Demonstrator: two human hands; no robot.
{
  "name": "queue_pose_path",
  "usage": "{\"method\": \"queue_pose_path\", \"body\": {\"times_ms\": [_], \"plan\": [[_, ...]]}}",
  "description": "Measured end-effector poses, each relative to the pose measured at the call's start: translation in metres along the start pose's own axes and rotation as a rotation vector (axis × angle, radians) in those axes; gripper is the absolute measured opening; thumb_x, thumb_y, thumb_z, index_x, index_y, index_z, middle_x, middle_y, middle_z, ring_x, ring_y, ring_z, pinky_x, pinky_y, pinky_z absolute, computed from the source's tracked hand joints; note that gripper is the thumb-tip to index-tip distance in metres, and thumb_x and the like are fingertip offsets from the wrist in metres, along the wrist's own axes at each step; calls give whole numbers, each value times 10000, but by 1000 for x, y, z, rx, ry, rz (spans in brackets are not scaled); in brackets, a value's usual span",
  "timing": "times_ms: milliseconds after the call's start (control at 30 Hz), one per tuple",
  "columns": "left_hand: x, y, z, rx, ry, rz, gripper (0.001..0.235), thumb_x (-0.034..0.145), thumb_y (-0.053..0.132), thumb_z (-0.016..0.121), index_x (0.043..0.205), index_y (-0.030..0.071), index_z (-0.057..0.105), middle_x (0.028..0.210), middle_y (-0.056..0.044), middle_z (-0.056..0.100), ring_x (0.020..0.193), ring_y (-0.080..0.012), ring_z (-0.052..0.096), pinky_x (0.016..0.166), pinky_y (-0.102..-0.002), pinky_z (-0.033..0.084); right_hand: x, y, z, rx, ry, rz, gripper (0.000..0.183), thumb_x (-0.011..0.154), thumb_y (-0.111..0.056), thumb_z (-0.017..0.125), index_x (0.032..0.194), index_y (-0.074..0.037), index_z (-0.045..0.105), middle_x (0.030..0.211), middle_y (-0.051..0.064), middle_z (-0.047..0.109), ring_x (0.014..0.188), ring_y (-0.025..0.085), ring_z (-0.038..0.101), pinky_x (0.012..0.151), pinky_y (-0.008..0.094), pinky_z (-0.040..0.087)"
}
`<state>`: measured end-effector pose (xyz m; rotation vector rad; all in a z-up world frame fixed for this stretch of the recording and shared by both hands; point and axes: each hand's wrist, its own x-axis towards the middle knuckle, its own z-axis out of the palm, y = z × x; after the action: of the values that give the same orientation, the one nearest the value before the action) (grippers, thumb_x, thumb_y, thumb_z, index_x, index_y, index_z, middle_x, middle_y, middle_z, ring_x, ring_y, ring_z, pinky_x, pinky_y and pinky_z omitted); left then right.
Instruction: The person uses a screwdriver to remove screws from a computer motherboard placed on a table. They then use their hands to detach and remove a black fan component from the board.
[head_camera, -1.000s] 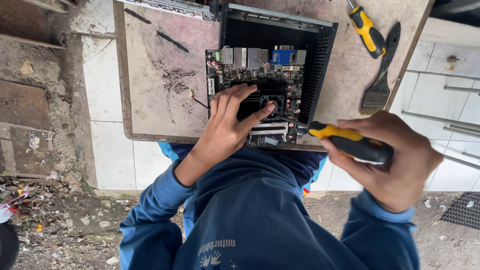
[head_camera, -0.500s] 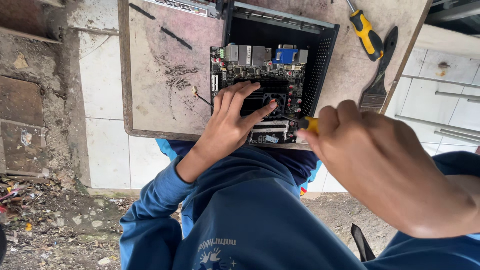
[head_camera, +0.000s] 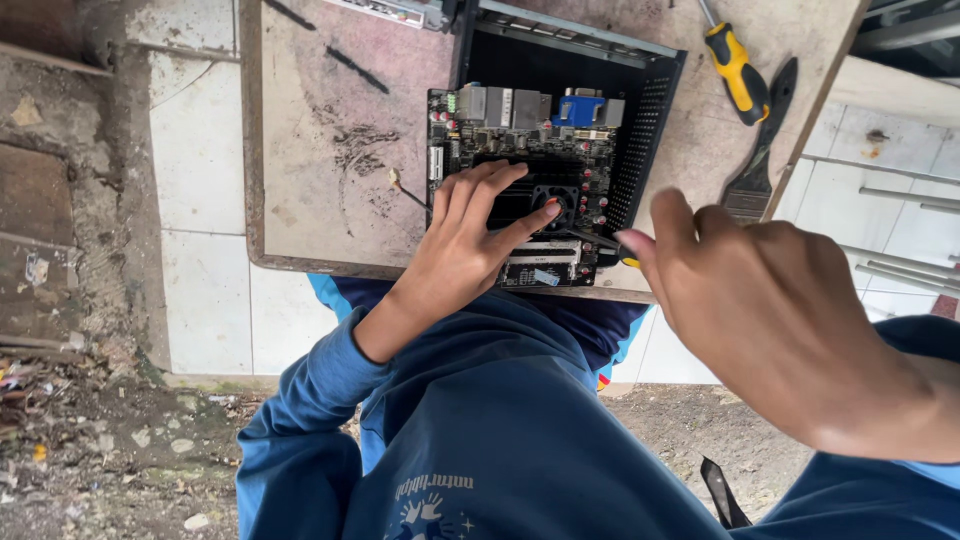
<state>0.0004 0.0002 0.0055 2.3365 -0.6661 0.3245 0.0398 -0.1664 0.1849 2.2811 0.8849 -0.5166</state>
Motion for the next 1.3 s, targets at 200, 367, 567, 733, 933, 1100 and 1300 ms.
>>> {"method": "queue_pose_path", "body": {"times_ms": [200, 367, 567, 733, 933, 1100, 1300], "plan": [[-1, -1, 3, 15, 13, 13, 436, 894, -70, 492, 1254, 174, 462, 1239, -163, 384, 1155, -338, 426, 910, -461, 376, -3, 6, 7, 412, 50, -384, 663, 435, 313, 479, 992, -41, 417, 978, 143, 408, 880, 267, 423, 546, 373, 476], [-1, -1, 2, 5, -4, 7, 479, 863, -103, 486, 1254, 173, 463, 1247, -166, 375, 1162, -340, 417, 914, -470, 376, -3, 6, 5, 353, 68, -441, 463, 527, 301, 483, 824, -55, 483, 810, 106, 441, 739, 227, 437, 619, 371, 435], [-2, -1, 3, 30, 3, 11, 520, 841, -125, 500, 1257, 184, 461, 1241, -165, 387, 1157, -332, 425, 926, -462, 382, 7, 4, 7, 14, 86, -255, 293, 714, 194, 478, 652, -92, 477, 670, 43, 433, 451, 121, 415, 444, 267, 388], [-3, -1, 2, 17, 17, 16, 498, 860, -131, 483, 1251, 177, 464, 1240, -168, 384, 1154, -340, 422, 910, -467, 381, 5, 0, -14, 370, -49, -54, 351, 888, -367, 496, 1024, -56, 403, 740, 134, 543, 382, 243, 606, 272, 299, 512], [-2, -2, 2, 4, 7, 10, 527, 842, -146, 489, 1257, 177, 455, 1245, -167, 372, 1164, -340, 416, 913, -467, 378, -4, 15, 2, 465, -147, -315, 734, 529, 307, 462, 1141, -86, 361, 1060, 128, 360, 654, 241, 584, 477, 392, 521], [-1, -2, 2, 3, 7, 11, 506, 853, -124, 462, 1259, 178, 453, 1240, -171, 391, 1162, -342, 432, 922, -466, 383, -12, 15, 16, 167, 284, -421, 368, 622, 165, 587, 869, -87, 483, 905, 90, 457, 690, 214, 485, 598, 331, 474], [-1, -2, 2, 30, -21, 1, 484, 867, -93, 500, 1261, 184, 457, 1260, -154, 373, 1169, -326, 418, 916, -464, 389, -11, 1, 16, -25, 359, -347, 256, 970, -261, 471, 776, -95, 452, 647, 12, 326, 528, 109, 375, 400, 256, 362]]}}
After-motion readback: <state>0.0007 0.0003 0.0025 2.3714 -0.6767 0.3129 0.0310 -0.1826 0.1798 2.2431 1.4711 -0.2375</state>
